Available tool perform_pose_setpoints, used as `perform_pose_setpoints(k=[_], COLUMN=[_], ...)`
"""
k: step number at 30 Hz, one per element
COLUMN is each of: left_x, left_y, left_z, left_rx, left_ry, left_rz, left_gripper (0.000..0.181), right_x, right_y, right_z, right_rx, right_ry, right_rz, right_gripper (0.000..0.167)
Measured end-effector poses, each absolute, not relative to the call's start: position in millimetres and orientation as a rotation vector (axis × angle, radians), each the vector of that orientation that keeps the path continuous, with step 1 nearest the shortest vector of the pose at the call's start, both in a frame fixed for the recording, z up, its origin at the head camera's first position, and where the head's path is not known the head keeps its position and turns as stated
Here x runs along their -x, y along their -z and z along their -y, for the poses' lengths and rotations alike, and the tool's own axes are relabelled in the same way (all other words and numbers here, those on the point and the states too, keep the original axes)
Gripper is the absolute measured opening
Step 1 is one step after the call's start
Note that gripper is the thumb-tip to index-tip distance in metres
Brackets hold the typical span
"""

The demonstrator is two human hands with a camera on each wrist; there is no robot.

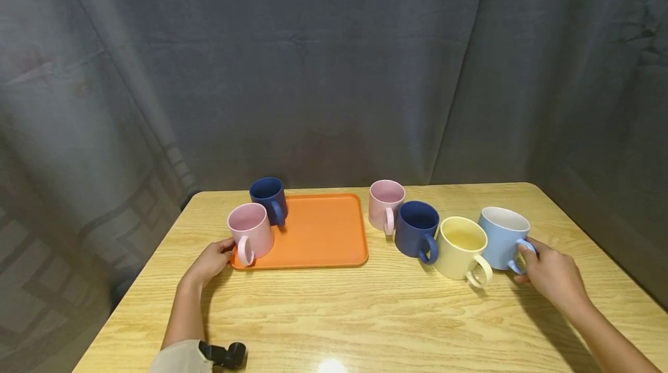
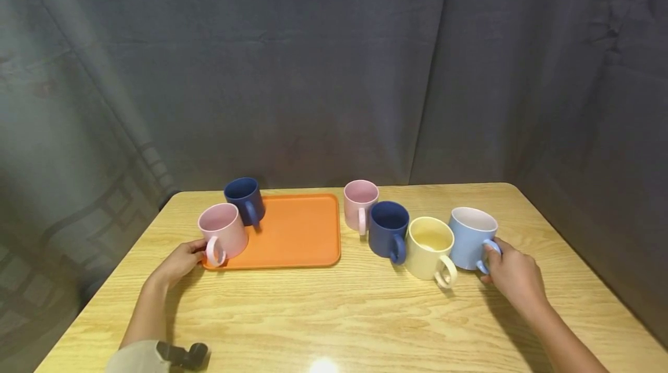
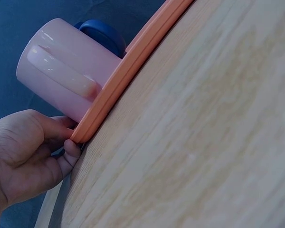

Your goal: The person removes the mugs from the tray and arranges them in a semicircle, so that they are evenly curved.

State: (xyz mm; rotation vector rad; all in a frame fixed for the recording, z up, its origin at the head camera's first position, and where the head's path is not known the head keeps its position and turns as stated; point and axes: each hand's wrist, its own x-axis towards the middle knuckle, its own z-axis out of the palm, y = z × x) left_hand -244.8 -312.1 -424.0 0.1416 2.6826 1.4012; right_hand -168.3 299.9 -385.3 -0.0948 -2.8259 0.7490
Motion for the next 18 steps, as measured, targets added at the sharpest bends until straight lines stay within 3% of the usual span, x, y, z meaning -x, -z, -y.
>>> perform_pose_setpoints(k=[8, 18], left_x=[246.2, 245.3], left_y=[425.0, 426.2], left_z=[312.2, 313.4], left_rx=[-0.153, -0.135], left_ry=[-1.423, -1.450], left_rz=[-2.678, -2.669], left_gripper=[0.043, 0.042], right_x=[157.2, 151.7], right_y=[385.6, 379.9], right_z=[-293.3, -287.9], right_rx=[0.069, 0.084], right_ry=[-0.766, -0.680], right_rz=[2.964, 3.055], right_gripper=[0.041, 0.045])
